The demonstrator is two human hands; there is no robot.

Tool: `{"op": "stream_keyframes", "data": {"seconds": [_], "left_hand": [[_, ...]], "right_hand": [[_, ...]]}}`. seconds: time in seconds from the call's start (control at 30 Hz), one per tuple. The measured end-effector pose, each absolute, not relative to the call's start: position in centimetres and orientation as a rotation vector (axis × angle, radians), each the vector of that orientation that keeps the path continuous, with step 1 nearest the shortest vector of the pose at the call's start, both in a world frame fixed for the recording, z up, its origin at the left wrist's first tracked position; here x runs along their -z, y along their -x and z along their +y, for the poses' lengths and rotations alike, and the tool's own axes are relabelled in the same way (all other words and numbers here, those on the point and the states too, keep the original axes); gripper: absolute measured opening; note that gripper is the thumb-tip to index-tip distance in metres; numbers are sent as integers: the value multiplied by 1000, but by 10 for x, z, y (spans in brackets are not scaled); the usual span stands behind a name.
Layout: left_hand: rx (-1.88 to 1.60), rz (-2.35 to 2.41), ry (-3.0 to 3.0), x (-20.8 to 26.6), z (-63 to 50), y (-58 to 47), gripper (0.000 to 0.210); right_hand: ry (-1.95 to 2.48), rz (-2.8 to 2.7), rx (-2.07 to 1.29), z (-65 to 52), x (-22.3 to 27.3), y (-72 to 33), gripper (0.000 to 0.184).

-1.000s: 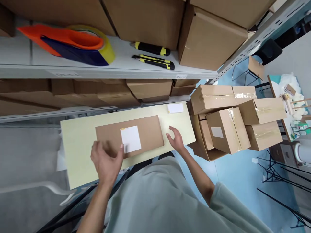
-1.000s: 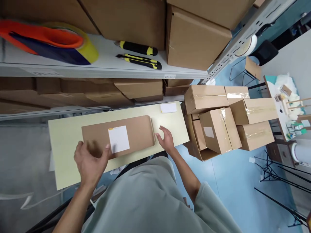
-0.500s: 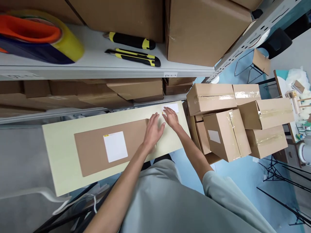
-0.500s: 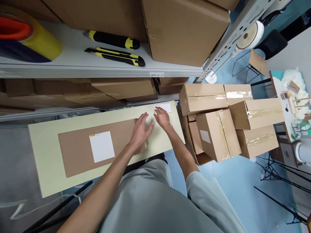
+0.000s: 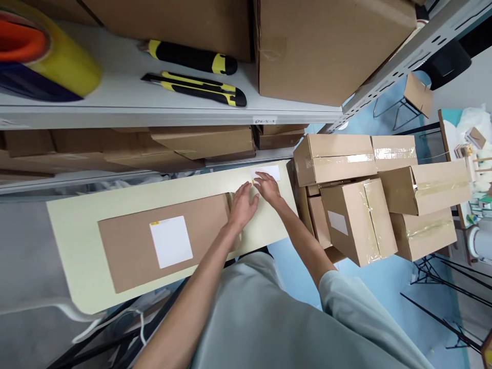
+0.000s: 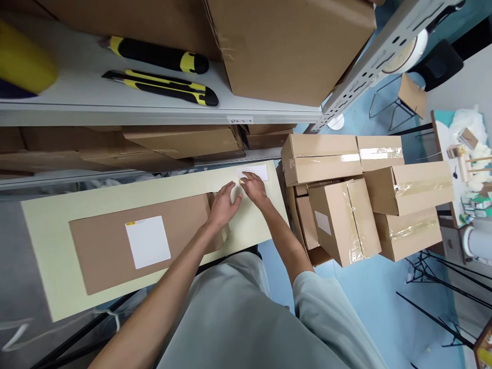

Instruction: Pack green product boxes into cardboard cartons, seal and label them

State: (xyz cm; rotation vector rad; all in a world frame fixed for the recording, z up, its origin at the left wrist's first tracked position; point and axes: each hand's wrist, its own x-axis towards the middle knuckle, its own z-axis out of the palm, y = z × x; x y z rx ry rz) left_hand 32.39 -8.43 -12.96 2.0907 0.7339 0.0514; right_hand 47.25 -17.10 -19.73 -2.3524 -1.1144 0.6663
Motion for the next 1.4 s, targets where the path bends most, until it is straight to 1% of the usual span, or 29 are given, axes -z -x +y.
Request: {"op": "stream_keyframes", "data": {"seconds": [0.27, 0.37, 0.47, 0.63, 0.8, 0.9, 1.03, 1.17, 1.3, 1.4], "left_hand": [[-35, 752, -2059, 142, -81, -325, 59], [-32, 780, -2038, 145, -81, -322, 60], [-24, 785, -2037, 148, -79, -324, 61], [23, 671, -2112, 152, -71, -347, 64], [103, 417, -2265, 165, -63, -393, 71], [220, 252, -2370, 178, -66, -418, 81], [364, 172, -2458, 192, -71, -435, 95], [378, 148, -2478, 198, -73, -438, 92], [422, 132, -2497, 198, -70, -437, 88], [462, 77, -2526, 198, -67, -436, 89]], "right_hand": [[2329, -1073, -631, -173, 197, -467, 23], [2288, -1007, -580, -172, 195, -462, 27], [2241, -820, -457, -172, 189, -461, 29], [2161, -457, -237, -183, 173, -480, 22], [2116, -98, -264, -202, 170, -494, 29], [2121, 48, -256, -212, 177, -490, 34], [2129, 121, -205, -224, 188, -482, 42], [2150, 153, -180, -238, 195, -475, 47], [2157, 172, -228, -247, 200, -462, 46], [2139, 177, -269, -249, 203, -449, 43]]}}
